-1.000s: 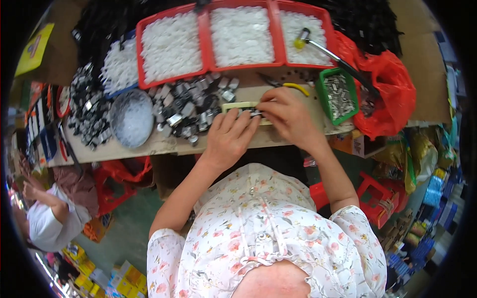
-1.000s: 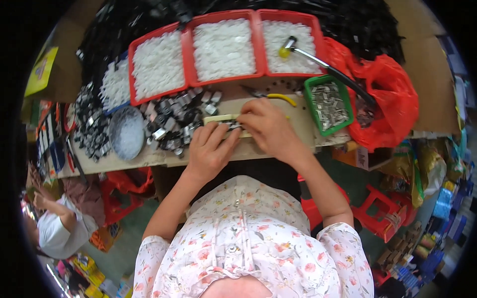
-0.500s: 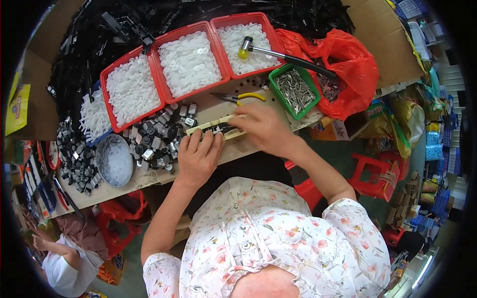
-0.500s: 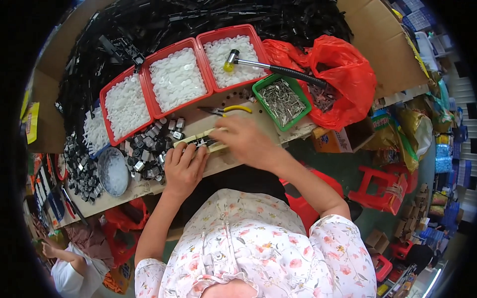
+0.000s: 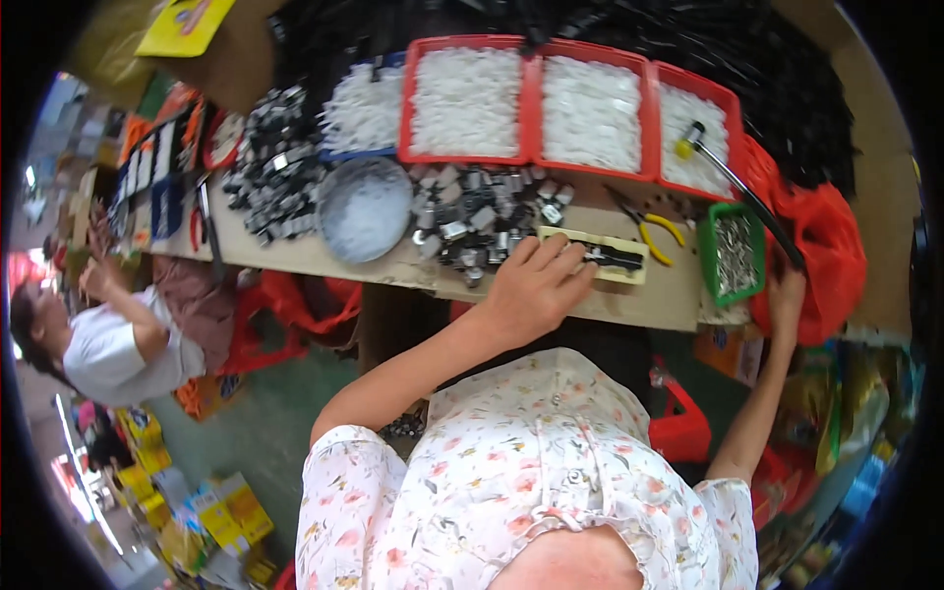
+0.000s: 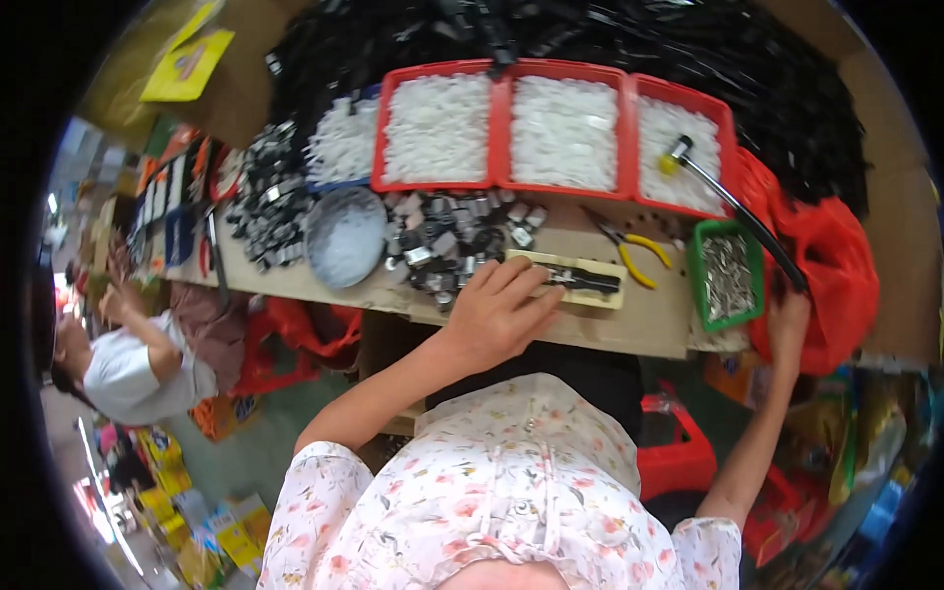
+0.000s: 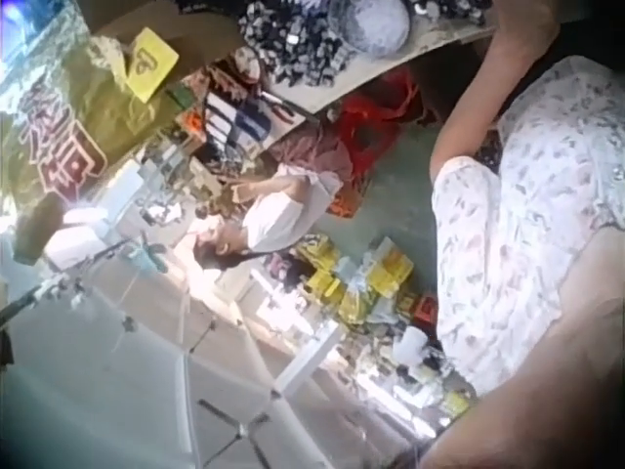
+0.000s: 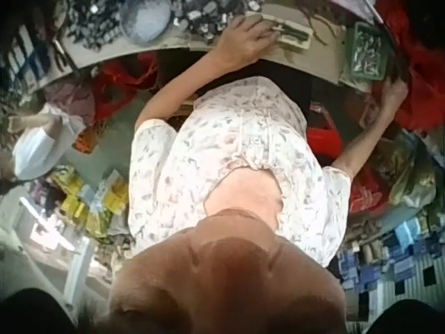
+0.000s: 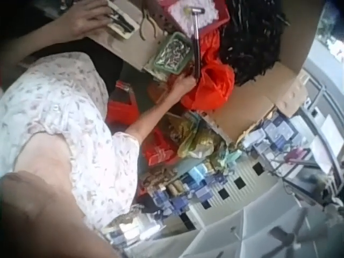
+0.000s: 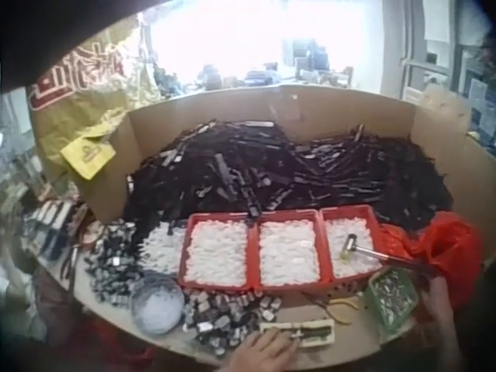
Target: Assembling small electronic or mechanical components using a jig, hammer, and pliers at a workbench.
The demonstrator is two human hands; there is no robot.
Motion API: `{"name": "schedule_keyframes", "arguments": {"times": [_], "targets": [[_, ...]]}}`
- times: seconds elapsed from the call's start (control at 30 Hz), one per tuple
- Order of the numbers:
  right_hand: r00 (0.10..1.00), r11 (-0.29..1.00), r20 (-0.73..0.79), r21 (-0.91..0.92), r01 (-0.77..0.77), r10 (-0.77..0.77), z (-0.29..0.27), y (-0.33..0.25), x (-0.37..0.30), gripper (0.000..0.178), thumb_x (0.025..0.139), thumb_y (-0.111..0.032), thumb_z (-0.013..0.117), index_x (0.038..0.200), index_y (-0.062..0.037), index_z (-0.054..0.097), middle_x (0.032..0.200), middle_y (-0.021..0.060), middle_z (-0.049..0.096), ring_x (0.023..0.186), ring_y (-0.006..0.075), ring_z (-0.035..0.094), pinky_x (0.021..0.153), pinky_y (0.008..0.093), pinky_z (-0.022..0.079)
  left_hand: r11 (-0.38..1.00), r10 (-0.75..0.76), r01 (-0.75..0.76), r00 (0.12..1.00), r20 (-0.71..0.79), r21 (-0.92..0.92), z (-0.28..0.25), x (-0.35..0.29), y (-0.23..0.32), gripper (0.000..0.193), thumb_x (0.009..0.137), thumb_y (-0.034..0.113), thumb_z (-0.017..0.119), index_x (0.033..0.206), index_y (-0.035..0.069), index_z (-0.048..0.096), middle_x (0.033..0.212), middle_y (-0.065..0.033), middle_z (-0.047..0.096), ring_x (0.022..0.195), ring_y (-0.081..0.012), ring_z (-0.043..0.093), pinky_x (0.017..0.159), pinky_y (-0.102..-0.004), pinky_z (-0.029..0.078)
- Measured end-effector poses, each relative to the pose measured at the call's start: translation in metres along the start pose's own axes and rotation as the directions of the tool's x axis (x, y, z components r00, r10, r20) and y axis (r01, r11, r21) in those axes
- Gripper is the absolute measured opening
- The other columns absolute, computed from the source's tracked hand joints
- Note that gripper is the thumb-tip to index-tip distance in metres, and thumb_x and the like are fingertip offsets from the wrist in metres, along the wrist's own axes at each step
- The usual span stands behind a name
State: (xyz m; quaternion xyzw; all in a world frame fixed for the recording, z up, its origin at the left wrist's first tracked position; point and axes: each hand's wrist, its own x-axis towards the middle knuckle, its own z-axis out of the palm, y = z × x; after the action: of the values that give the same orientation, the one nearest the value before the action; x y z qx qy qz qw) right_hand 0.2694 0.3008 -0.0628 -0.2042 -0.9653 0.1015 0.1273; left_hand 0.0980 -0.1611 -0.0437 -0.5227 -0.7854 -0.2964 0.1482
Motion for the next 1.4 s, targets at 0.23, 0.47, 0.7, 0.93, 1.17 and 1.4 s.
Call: {"name": "schedule_keyframes", "arguments": {"times": [0.23, 0.47, 0.7, 0.93, 1.17, 1.4], "targets": [[0.999, 0.984, 0.032, 0.181, 0.001, -0.007, -0.011, 0.007, 0.005, 0.03, 0.097, -0.002, 0.054, 0.126, 0.0002, 0.062, 0.112, 0.0226, 0.069, 0.101, 0.036, 0.068, 0.086, 0.04, 0.051, 0.977, -0.195, 0.208, 0.963, -0.188, 0.054, -0.082, 0.009, -0.056, 0.024, 0.074, 0.005, 0.073, 0.098, 0.003, 0.07, 0.098, -0.0136, 0.064, 0.098, -0.0326, 0.06, 0.08, -0.0432, 0.049], [1.0, 0.999, -0.017, 0.027, 0.026, -0.026, -0.017, 0.009, -0.009, 0.025, 0.096, -0.001, 0.055, 0.119, 0.0034, 0.065, 0.098, 0.0194, 0.068, 0.083, 0.0328, 0.066, 0.071, 0.0398, 0.049, 0.791, -0.341, 0.435, 0.898, -0.28, 0.43, -0.125, -0.009, -0.169, 0.021, 0.077, 0.002, 0.071, 0.098, 0.002, 0.071, 0.094, -0.0125, 0.063, 0.093, -0.0336, 0.057, 0.082, -0.0428, 0.049], [0.986, 0.999, 0.167, 0.03, -0.025, 0.02, -0.001, 0.027, 0.013, 0.03, 0.096, -0.002, 0.053, 0.125, 0.0017, 0.062, 0.118, 0.0222, 0.067, 0.109, 0.0367, 0.066, 0.091, 0.0399, 0.049, 0.751, -0.449, 0.554, 0.828, -0.337, 0.36, -0.137, -0.021, -0.205, 0.015, 0.079, 0.013, 0.071, 0.09, 0.003, 0.072, 0.092, -0.0147, 0.064, 0.096, -0.0342, 0.058, 0.085, -0.0452, 0.048], [0.992, 0.996, 0.102, -0.053, -0.073, 0.078, -0.043, -0.078, 0.013, 0.054, 0.088, -0.021, 0.073, 0.131, 0.0069, 0.056, 0.114, 0.0303, 0.066, 0.103, 0.0431, 0.064, 0.089, 0.048, 0.052, 0.74, -0.482, 0.62, 0.759, -0.438, 0.261, -0.086, -0.001, -0.243, 0.015, 0.075, 0.017, 0.063, 0.072, 0.004, 0.069, 0.085, -0.0162, 0.065, 0.09, -0.0364, 0.061, 0.076, -0.0471, 0.053], [0.973, 0.915, -0.001, 0.341, 0.216, -0.23, -0.04, -0.075, 0.025, 0.029, 0.094, -0.01, 0.064, 0.118, 0.0064, 0.069, 0.119, 0.0248, 0.069, 0.111, 0.0343, 0.067, 0.098, 0.0413, 0.049, 0.729, -0.553, 0.684, 0.606, -0.571, 0.021, -0.103, 0.034, -0.25, 0.01, 0.065, 0.014, 0.07, 0.069, 0.006, 0.075, 0.074, -0.0175, 0.068, 0.077, -0.0381, 0.068, 0.068, -0.0476, 0.055], [0.982, 0.934, 0.033, 0.314, 0.168, -0.187, -0.038, -0.081, 0.041, 0.037, 0.092, -0.015, 0.068, 0.122, 0.0068, 0.065, 0.12, 0.027, 0.066, 0.108, 0.038, 0.065, 0.095, 0.0451, 0.05, 0.69, -0.67, 0.69, 0.497, -0.552, -0.216, -0.126, 0.046, -0.223, 0.011, 0.074, 0.011, 0.07, 0.076, 0.0, 0.068, 0.078, -0.0208, 0.069, 0.079, -0.0406, 0.068, 0.071, -0.0491, 0.055]]}}
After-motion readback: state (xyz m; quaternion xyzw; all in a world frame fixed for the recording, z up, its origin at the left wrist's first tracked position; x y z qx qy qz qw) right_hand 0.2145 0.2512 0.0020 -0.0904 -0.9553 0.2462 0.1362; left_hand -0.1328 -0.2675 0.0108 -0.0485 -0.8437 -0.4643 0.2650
